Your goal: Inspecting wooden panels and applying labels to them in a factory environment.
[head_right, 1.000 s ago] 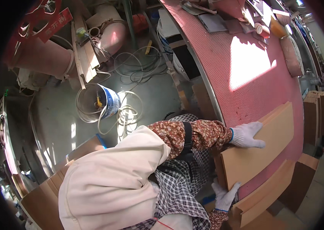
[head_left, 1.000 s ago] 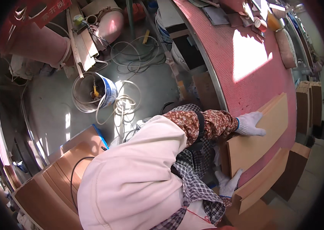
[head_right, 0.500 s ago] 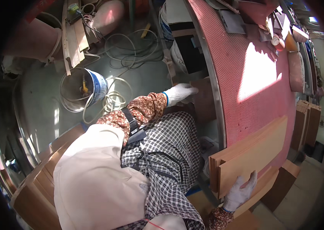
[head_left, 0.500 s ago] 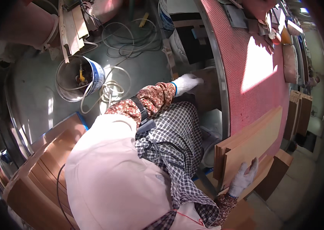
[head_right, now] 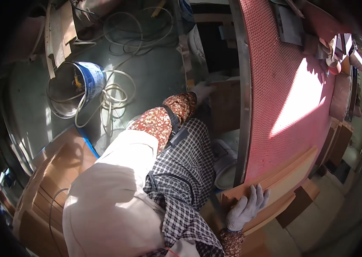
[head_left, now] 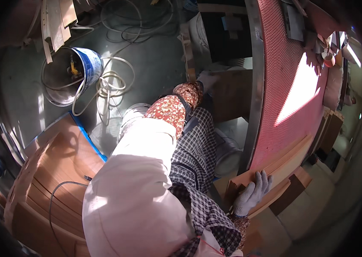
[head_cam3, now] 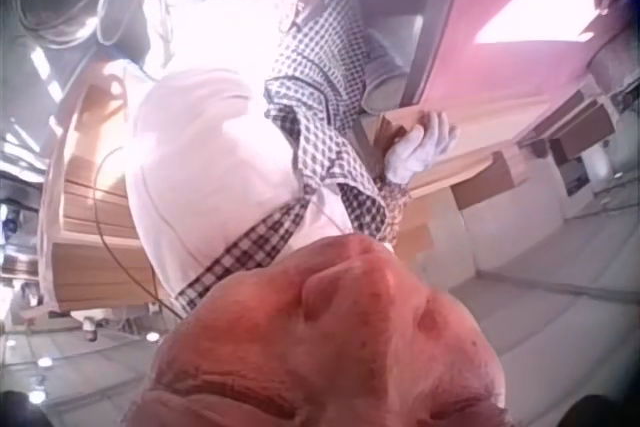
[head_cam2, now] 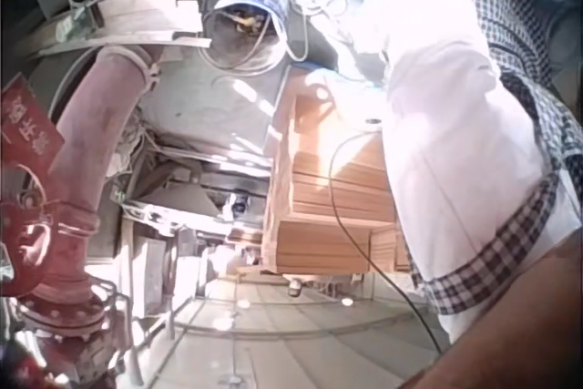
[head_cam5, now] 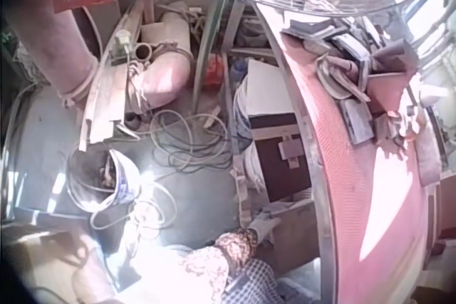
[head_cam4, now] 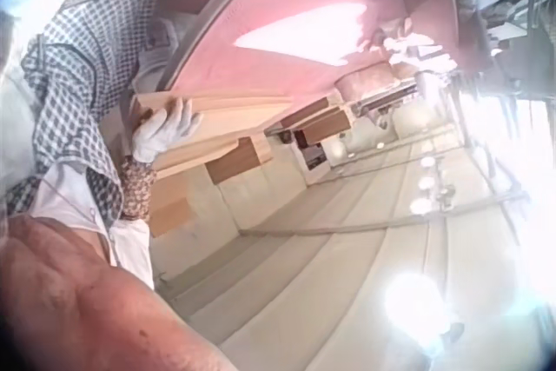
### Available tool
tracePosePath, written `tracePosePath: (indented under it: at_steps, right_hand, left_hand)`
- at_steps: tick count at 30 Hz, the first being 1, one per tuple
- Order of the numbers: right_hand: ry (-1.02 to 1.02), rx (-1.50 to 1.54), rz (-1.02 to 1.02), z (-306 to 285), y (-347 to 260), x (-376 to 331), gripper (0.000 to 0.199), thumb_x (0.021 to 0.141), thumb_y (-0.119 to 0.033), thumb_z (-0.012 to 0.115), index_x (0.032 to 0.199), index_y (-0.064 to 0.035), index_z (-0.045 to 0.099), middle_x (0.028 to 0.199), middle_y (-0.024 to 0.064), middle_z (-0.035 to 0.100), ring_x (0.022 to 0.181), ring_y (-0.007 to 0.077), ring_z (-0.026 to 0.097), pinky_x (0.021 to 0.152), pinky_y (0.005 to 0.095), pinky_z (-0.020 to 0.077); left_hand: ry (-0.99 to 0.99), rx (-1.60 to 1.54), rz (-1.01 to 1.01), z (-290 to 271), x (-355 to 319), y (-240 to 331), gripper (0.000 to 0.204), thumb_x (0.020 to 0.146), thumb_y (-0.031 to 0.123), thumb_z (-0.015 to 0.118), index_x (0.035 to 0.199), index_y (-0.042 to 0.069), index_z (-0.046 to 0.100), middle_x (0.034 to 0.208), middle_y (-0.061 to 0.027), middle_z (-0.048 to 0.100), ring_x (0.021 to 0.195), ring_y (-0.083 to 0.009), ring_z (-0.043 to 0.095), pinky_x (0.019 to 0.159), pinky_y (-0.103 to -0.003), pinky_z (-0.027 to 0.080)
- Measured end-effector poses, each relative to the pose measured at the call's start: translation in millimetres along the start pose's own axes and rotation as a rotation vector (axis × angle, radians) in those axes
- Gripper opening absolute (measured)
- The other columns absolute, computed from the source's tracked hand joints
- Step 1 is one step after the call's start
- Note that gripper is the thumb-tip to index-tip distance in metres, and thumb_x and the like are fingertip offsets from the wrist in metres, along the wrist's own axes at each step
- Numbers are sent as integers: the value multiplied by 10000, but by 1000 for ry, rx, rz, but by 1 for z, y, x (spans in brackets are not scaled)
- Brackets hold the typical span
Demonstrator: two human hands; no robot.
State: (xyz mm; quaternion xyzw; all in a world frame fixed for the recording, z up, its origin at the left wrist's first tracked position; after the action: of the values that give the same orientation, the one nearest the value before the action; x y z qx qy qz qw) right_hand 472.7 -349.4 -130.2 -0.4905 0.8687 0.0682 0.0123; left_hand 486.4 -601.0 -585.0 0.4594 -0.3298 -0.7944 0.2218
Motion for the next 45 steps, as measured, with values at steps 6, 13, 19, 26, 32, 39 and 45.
tracePosePath:
  at_steps: [6,13,19,26,32,39,45]
  right_hand:
    - [-35,-12,1,2,1,1,429,1045,-259,413,1211,36,676,1433,196,562,1477,420,331,1213,531,259]
    - [-9,14,-18,4,-2,4,438,1002,-294,423,1144,32,680,1351,241,590,1420,515,359,1196,627,253]
    - [-10,-52,-107,-5,-11,-2,403,996,-252,437,1141,35,681,1352,254,585,1422,523,347,1194,630,259]
    - [-8,-92,-145,-2,-3,3,404,1013,-224,408,1141,25,699,1406,180,593,1474,417,342,1220,522,250]
    - [46,-96,-158,3,-1,13,350,979,-198,450,1100,61,652,1226,218,643,1315,483,481,1163,652,324]
    - [48,-75,-42,3,3,1,363,978,-221,454,1092,49,669,1230,212,651,1347,484,459,1180,635,306]
    - [43,8,1,9,1,0,426,976,-270,433,1086,36,708,1298,222,632,1420,487,380,1207,609,248]
  left_hand:
    - [79,79,-15,7,33,-41,728,775,442,779,1269,-75,636,1262,-270,668,1200,-337,645,997,-391,514]
    - [-3,130,-111,19,19,-7,731,861,429,765,1353,-74,567,1122,-158,737,992,-239,732,857,-359,587]
    - [-270,339,499,15,-10,88,588,945,445,651,1325,-3,639,1253,-183,698,1157,-293,669,918,-386,563]
    - [-270,-249,-56,-53,-1,144,485,1012,367,634,1352,21,620,1238,-122,700,1084,-219,692,926,-378,584]
    - [-102,-361,160,-108,55,150,536,1026,424,595,1355,1,592,1236,-105,706,1122,-218,675,929,-391,561]
    - [-251,-672,324,-97,69,191,534,1042,351,583,1533,222,418,1382,-19,624,1179,-201,654,956,-462,577]
    - [-136,-532,320,-118,131,160,411,1040,288,570,1401,91,573,1207,-48,705,1038,-180,686,889,-361,573]
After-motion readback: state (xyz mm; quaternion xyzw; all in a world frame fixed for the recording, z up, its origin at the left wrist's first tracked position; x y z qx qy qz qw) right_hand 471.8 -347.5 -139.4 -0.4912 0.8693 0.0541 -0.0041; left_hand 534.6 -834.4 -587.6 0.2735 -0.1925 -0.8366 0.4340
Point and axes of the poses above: each hand's wrist, its own x-axis towards the middle knuckle, its own z-axis out of the palm, y = z × x, the point moved 5 cm from there along x, towards the middle knuckle
